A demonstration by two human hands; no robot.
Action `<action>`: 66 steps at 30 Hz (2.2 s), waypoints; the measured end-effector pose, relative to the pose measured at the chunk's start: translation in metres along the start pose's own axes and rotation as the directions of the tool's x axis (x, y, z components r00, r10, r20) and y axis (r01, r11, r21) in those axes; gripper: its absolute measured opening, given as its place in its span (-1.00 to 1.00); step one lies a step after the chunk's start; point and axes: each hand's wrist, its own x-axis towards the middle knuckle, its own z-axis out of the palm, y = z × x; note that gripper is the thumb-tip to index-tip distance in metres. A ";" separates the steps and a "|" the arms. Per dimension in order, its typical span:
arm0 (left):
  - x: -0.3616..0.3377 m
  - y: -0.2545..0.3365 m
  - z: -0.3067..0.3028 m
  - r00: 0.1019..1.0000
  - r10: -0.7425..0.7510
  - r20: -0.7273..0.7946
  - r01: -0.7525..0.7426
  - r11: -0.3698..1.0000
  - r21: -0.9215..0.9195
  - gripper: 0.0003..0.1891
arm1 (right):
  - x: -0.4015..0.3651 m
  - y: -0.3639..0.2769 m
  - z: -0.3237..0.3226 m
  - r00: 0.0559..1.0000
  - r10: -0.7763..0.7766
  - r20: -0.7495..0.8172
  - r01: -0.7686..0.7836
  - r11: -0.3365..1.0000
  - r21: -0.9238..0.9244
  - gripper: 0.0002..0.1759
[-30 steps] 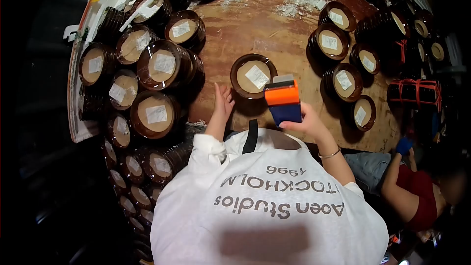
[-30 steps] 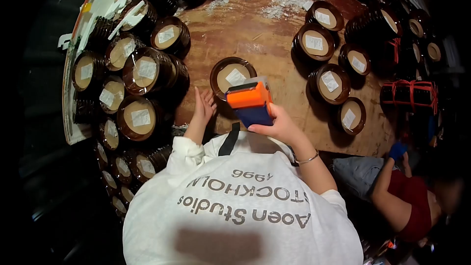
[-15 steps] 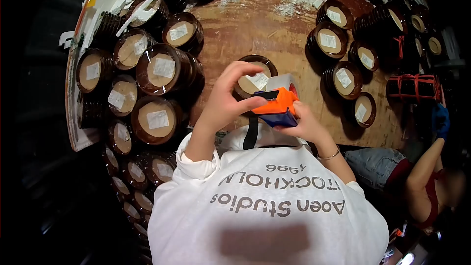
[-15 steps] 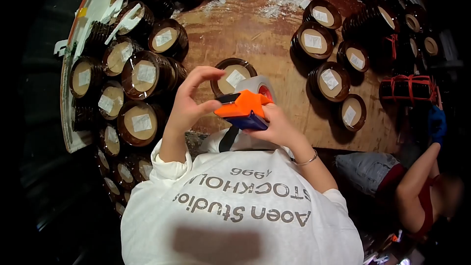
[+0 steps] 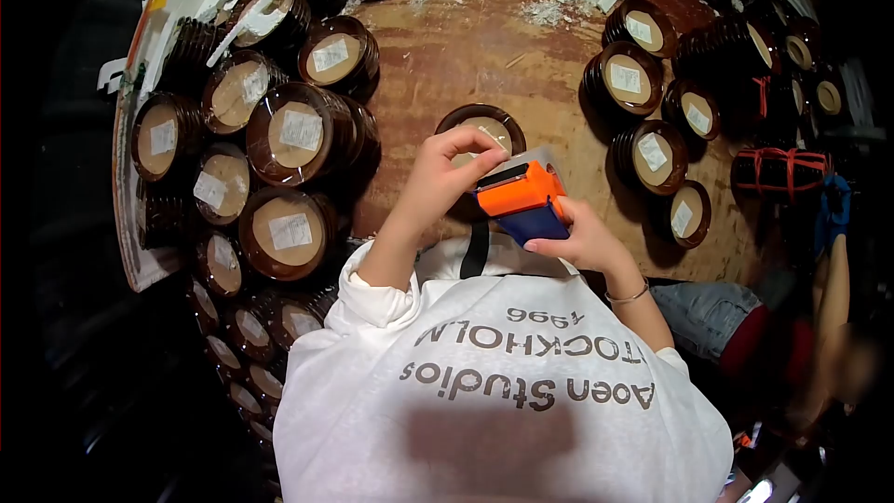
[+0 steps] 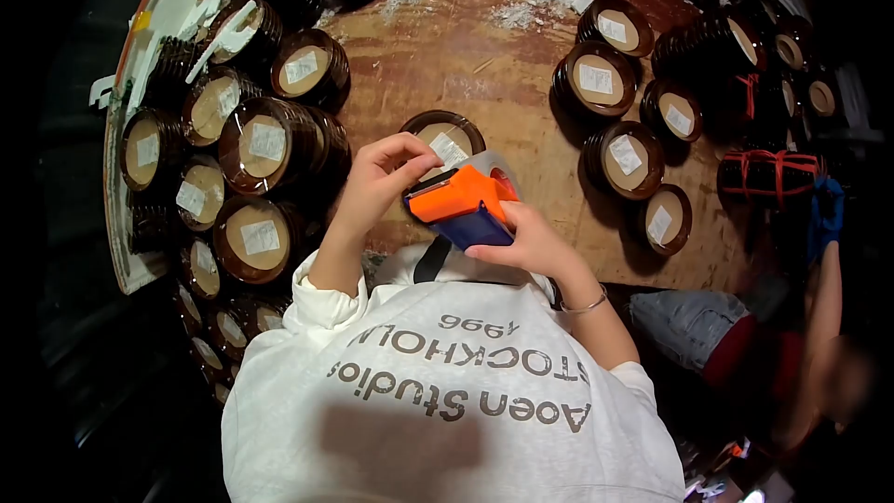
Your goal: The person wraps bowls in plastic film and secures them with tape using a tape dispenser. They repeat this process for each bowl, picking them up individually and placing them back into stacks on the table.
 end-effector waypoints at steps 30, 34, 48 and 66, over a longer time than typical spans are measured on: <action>0.084 -0.063 -0.058 0.829 0.058 -0.556 -0.061 0.998 0.013 -0.82 | -0.119 -0.103 -0.088 0.777 0.629 -0.005 -0.628 0.776 0.050 -0.55; 0.099 -0.054 -0.080 0.784 0.185 -0.593 -0.135 0.983 0.127 -0.82 | -0.128 -0.115 -0.096 0.780 0.626 -0.022 -0.626 0.780 0.017 -0.55; 0.082 -0.228 -0.106 0.639 -0.151 -0.754 0.090 0.989 -0.121 -0.80 | -0.018 -0.139 -0.054 0.802 0.590 0.087 -0.596 0.798 0.090 -0.54; 0.072 -0.245 -0.079 0.806 -0.411 -0.426 0.524 0.831 0.189 -0.71 | 0.010 -0.132 -0.061 0.811 0.585 0.029 -0.581 0.797 0.165 -0.50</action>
